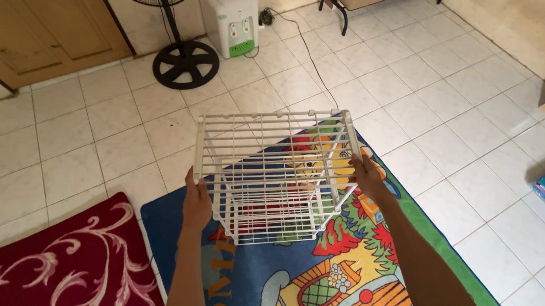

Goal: The person takes apart a white wire storage rack on the floor, lifting off the top shelf, detaching white support poles, and setting shelves aside on the rug. They then fit the poles back into the shelf frames and press the rack together, reassembling it.

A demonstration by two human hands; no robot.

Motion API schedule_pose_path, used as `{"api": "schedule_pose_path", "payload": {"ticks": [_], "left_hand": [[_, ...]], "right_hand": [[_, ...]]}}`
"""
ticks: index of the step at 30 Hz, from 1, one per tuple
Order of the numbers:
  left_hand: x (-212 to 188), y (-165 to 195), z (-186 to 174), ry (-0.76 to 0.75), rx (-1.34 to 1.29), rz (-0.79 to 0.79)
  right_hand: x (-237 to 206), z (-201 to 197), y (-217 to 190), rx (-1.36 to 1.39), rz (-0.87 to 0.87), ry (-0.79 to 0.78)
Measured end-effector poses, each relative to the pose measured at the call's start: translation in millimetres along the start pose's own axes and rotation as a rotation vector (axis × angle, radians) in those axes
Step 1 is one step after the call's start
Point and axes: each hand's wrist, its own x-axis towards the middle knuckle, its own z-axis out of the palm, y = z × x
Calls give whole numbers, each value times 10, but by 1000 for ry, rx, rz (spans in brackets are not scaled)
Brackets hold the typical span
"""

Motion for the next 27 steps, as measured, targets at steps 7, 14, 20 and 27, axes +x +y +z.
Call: {"api": "schedule_pose_path", "payload": {"ticks": [7, 14, 20, 27], "left_hand": [[213, 11, -82, 48, -119, -11], [-579, 252, 478, 541, 100, -80], [-194, 374, 401, 631, 255, 286], [-62, 64, -86, -114, -18, -133]], "right_hand": [[-292, 187, -26, -135, 76, 257], [-711, 470, 73, -129, 60, 376], [-549, 71, 12, -56, 253, 72], [-603, 33, 107, 368, -4, 726]]}}
